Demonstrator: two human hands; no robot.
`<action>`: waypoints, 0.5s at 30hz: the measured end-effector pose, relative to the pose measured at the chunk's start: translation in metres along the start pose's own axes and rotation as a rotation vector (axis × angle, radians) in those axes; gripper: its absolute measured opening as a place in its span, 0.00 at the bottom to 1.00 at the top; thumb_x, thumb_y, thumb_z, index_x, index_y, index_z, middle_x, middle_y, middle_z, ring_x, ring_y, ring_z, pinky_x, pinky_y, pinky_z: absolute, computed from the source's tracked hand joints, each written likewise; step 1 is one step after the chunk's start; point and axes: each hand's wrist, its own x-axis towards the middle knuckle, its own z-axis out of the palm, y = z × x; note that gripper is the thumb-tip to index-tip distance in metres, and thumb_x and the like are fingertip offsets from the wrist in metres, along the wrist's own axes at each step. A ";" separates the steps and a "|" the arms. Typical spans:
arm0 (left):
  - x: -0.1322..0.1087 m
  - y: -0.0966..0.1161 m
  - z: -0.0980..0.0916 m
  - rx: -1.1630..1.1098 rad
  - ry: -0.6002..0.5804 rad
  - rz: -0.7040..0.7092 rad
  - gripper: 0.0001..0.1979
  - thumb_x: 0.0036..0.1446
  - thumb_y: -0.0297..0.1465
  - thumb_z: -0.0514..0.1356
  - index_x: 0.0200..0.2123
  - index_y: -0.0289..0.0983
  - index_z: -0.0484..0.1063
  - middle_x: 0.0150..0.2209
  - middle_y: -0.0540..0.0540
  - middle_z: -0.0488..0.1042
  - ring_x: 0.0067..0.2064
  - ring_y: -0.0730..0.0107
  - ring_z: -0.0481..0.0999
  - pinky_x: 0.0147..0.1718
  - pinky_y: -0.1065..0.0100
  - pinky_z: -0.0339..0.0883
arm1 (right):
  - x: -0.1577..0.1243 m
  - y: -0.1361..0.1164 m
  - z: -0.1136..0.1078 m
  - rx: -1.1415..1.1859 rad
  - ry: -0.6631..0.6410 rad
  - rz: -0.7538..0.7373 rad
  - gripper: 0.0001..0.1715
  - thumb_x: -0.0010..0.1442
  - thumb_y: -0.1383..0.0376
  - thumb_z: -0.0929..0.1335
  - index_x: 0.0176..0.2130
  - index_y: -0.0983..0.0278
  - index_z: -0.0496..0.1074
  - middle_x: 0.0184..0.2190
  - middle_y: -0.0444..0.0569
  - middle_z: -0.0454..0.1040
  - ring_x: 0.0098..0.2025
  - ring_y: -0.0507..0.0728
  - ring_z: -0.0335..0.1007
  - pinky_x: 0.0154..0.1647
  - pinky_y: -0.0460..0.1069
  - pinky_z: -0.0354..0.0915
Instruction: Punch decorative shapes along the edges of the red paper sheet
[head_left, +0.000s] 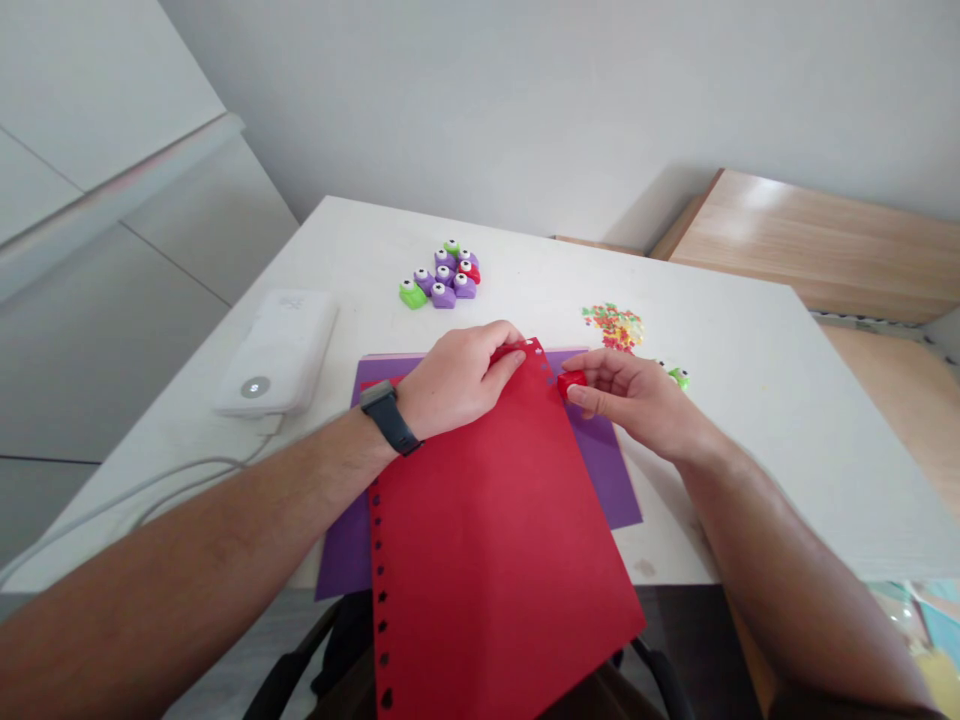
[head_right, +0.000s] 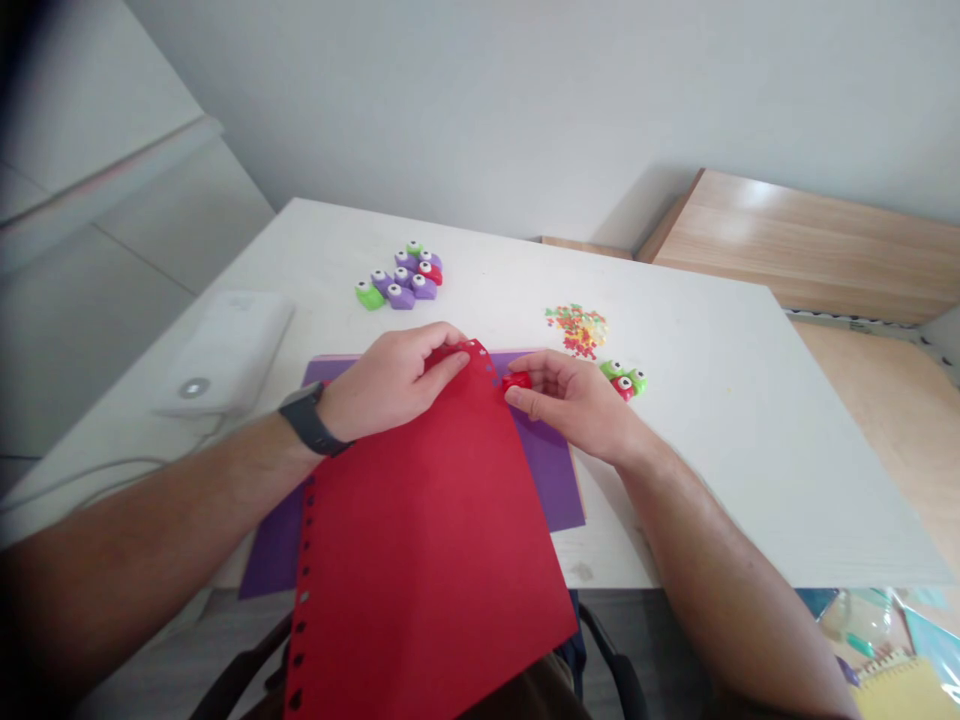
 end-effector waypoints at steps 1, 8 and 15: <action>0.000 0.000 0.000 -0.002 -0.001 0.000 0.11 0.71 0.35 0.55 0.43 0.38 0.76 0.39 0.44 0.82 0.41 0.61 0.80 0.42 0.62 0.70 | 0.000 -0.001 0.000 -0.010 0.000 0.009 0.23 0.59 0.54 0.80 0.48 0.63 0.78 0.39 0.48 0.81 0.35 0.53 0.74 0.39 0.51 0.71; -0.001 0.002 0.000 -0.010 -0.001 0.000 0.11 0.72 0.35 0.55 0.44 0.37 0.76 0.40 0.44 0.82 0.42 0.60 0.80 0.44 0.62 0.69 | 0.000 0.000 0.001 -0.037 -0.018 0.052 0.26 0.59 0.51 0.79 0.49 0.64 0.78 0.38 0.49 0.82 0.36 0.54 0.74 0.38 0.52 0.72; 0.000 0.002 0.000 -0.031 -0.005 -0.022 0.11 0.72 0.35 0.55 0.44 0.37 0.76 0.40 0.44 0.81 0.42 0.60 0.79 0.45 0.61 0.69 | -0.001 0.002 0.002 -0.122 -0.026 0.042 0.24 0.61 0.52 0.79 0.51 0.63 0.78 0.38 0.49 0.81 0.35 0.55 0.73 0.38 0.53 0.71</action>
